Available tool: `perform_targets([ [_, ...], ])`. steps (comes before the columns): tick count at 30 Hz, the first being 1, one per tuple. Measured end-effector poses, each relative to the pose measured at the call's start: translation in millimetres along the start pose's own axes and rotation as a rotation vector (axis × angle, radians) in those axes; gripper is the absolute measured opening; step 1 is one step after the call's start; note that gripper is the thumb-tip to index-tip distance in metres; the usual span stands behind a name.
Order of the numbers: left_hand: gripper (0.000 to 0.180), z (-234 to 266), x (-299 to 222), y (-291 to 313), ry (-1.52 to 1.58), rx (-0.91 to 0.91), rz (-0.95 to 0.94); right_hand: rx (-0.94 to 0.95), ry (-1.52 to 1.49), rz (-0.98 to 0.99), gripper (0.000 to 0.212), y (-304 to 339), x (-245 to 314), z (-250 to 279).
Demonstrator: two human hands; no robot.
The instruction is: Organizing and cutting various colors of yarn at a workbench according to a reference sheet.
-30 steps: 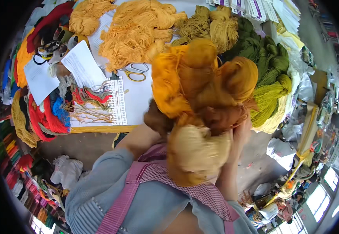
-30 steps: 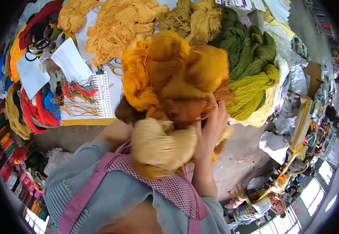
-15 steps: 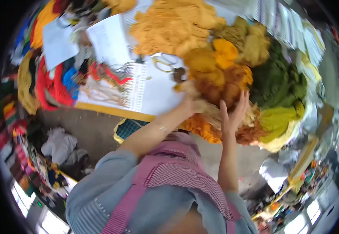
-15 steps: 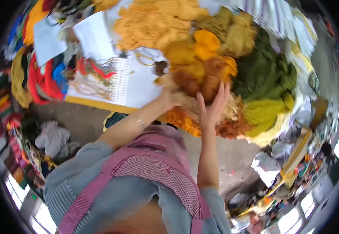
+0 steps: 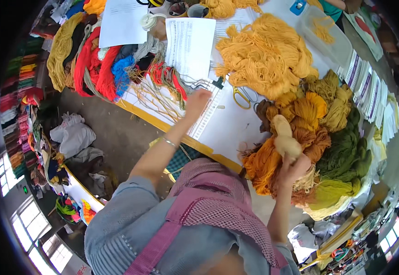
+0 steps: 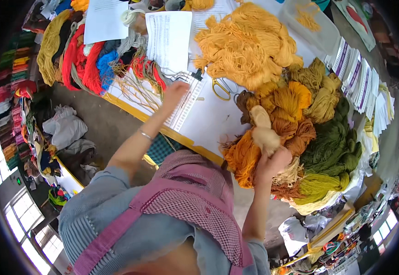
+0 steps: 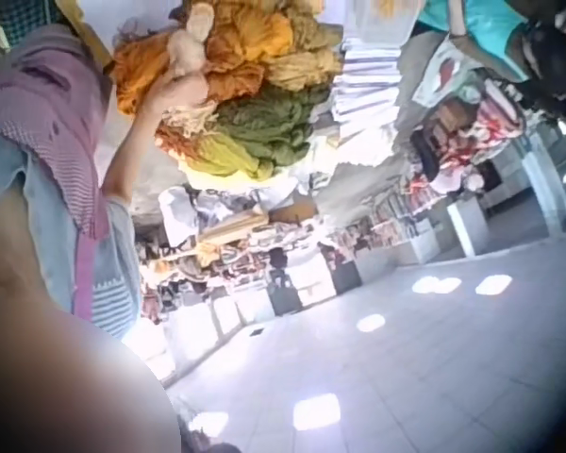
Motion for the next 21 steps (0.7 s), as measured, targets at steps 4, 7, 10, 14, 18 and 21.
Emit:
perform_targets([
  [4, 0.017, 72.6, 19.7, -48.0, 0.284, -0.009, 0.221, -0.222, -0.04, -0.109, 0.035, -1.7, -33.5, 2.8],
  [7, 0.016, 78.4, 10.2, -66.9, 0.045, -0.105, 0.187, 0.01, -0.061, -0.386, 0.049, 0.5, -55.2, -14.2],
  [10, 0.014, 74.4, 24.5, -54.9, -0.035, -0.148, 0.05, -0.087, 0.039, -0.352, 0.049, -22.6, -28.6, 9.5],
  [14, 0.016, 86.4, 6.2, -83.8, -0.213, -0.32, -0.137, -0.154, -0.199, -0.136, 0.025, -50.0, 59.0, 13.1],
  [18, 0.016, 98.7, -9.3, -104.7, -0.036, -0.053, -0.011, 0.441, -0.846, -0.318, 0.017, -28.9, 124.7, -84.7],
  [21, 0.018, 75.1, -21.1, -78.9, -0.197, 0.073, 0.074, 0.4, -0.867, -0.148, 0.013, -60.6, 160.4, -147.4],
])
Point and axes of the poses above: each hand's wrist, its own y-axis away from the middle knuckle, its own z-axis out of the back of the hand, x = y × z, the point moved 1 cm from there along -y, towards the middle knuckle, and after that the axes turned 9 degrees about z, right-handed, at the moved point
